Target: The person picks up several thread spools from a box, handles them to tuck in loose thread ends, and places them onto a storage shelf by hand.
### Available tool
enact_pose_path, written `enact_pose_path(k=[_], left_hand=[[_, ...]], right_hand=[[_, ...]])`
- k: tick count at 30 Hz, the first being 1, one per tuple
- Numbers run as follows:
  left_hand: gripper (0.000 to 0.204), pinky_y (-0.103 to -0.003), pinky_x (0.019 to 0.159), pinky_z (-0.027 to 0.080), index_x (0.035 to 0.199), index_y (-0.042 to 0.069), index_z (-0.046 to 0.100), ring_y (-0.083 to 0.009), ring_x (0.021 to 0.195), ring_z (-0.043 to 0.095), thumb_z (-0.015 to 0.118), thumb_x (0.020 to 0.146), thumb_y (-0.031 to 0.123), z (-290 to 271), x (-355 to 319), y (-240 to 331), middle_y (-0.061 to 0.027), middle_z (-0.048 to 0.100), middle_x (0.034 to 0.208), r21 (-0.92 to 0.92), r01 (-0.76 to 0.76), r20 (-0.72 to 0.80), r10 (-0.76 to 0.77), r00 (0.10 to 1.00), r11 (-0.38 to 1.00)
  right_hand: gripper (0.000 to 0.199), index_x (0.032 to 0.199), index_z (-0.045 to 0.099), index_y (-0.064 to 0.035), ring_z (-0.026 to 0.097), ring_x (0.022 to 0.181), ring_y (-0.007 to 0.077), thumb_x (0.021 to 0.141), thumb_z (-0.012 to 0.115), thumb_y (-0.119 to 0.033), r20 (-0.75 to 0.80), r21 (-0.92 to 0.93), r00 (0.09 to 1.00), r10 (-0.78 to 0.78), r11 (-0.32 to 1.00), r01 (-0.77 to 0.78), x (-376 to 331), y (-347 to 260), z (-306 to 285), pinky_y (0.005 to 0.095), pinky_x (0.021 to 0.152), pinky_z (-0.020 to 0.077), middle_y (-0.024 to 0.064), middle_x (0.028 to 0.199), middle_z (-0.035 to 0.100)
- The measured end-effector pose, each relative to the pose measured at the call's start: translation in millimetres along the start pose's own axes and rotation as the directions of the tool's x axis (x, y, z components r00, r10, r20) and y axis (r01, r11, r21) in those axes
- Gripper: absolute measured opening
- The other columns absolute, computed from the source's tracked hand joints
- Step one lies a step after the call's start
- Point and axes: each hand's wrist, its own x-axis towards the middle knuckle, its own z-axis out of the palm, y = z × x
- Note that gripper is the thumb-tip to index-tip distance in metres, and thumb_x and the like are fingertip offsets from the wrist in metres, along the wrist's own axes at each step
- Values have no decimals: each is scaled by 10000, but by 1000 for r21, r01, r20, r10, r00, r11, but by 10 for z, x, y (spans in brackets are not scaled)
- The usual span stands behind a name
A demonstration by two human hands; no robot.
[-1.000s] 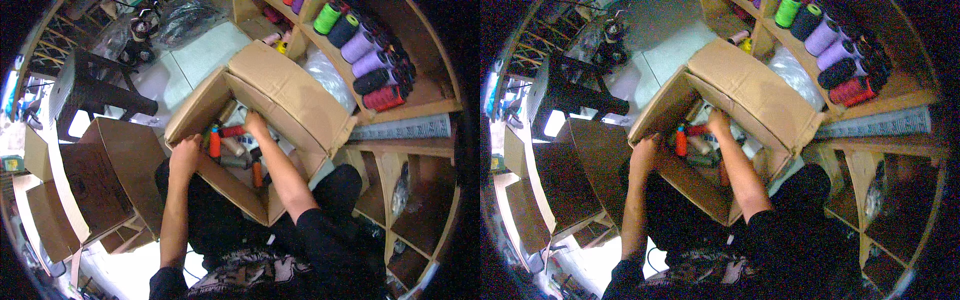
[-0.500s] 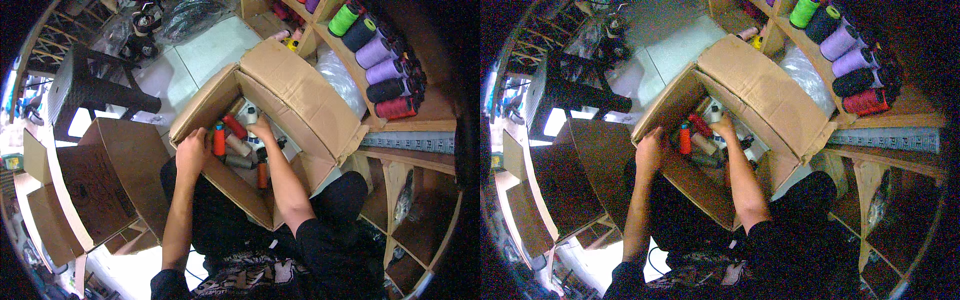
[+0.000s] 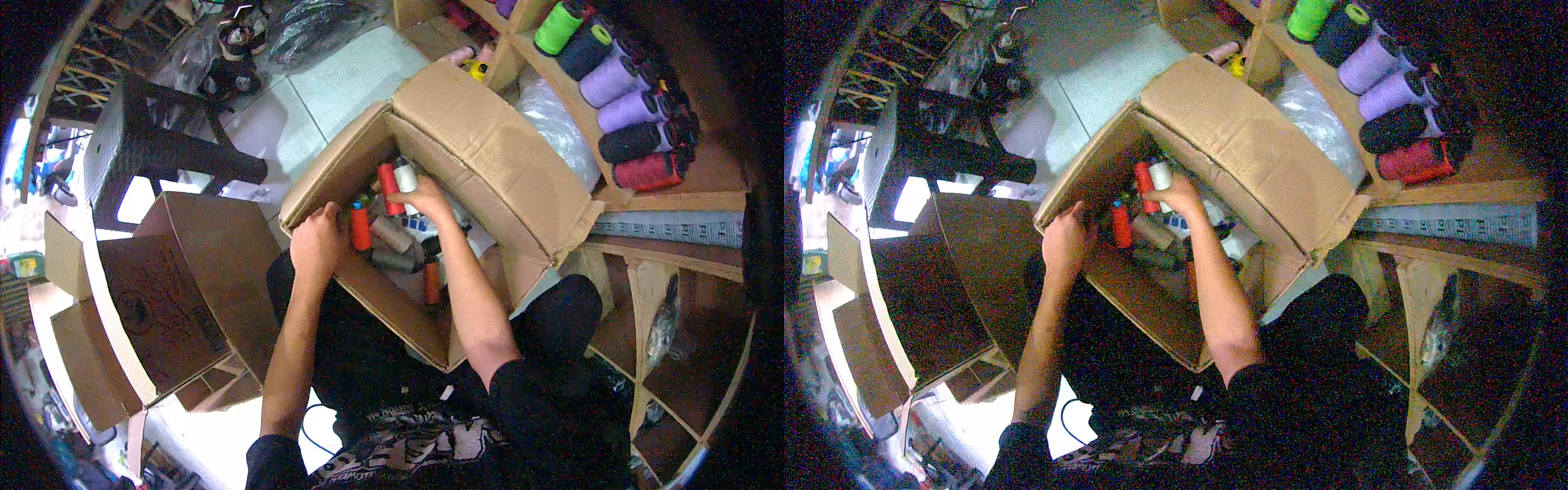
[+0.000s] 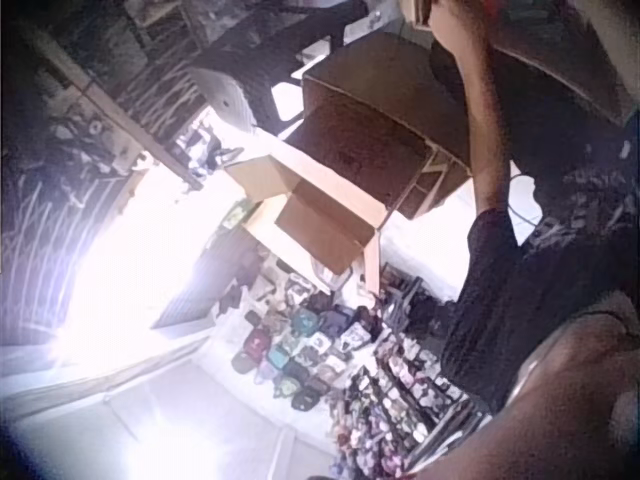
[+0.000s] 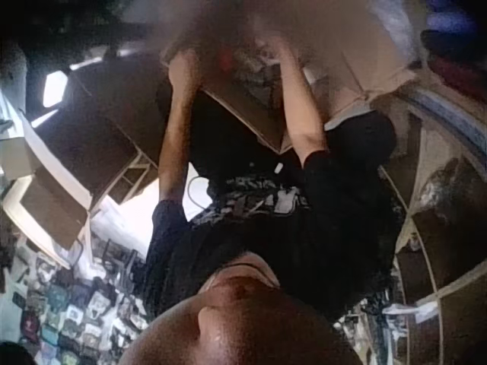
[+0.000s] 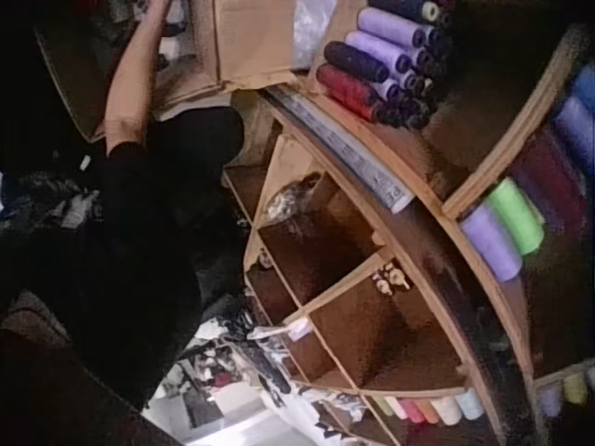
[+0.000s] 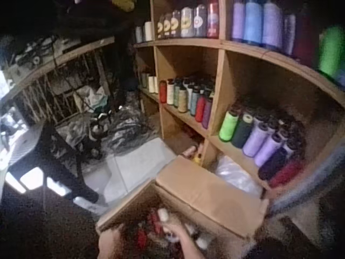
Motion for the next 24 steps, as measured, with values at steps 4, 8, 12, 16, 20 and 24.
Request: enact_pose_path(k=[4,8,12,16,20,24], left_hand=[[248,-440,661,499,966,80,566,-345,760,611,587,757,212,22,-52,-55,-162,622,873,-65,77,-84,-83,993,995],[233,-360,657,509,969,49,574,-276,730,634,554,808,216,40,-39,-62,-148,635,855,-261,-83,-167,40,985,962],[416,-305,757,481,1163,-10,495,-199,920,593,521,869,284,-372,-172,460,-133,600,1036,-926,-43,7,133,991,375],[494,-292,845,421,1254,-16,423,-177,1024,530,547,868,266,-707,-469,1061,-106,539,1151,-997,78,72,389,919,0],[524,-282,840,418,1229,-24,447,-132,948,539,652,783,161,-715,-539,1393,-78,585,1048,-995,46,76,377,923,87],[528,-421,922,421,1213,-80,399,-296,1032,547,606,790,159,-690,-602,1580,-195,522,1146,-892,250,55,458,887,-378]], right_hand=[[458,970,602,-57,587,774,136,626,784,-298,291,518,947,-135,855,-37,-572,-701,-594,294,704,469,53,919,622],[541,1055,555,-59,575,835,145,620,794,-274,132,697,934,-332,701,151,-1326,-1239,-1140,295,774,452,45,954,610],[554,1095,544,-50,583,899,162,631,783,-235,53,783,918,-393,587,206,-1924,-1581,-1496,309,819,457,58,997,611],[540,1093,542,-56,583,889,161,631,782,-201,53,769,945,-323,617,168,-2247,-1569,-1732,306,809,462,48,988,608],[492,1092,539,-34,580,868,149,669,757,-159,-97,702,971,-217,676,221,-2447,-1428,-1857,301,771,468,48,975,598],[253,926,557,-32,589,720,133,733,697,-117,-349,656,930,-117,678,332,-2823,-1346,-2080,278,673,472,31,773,602]])
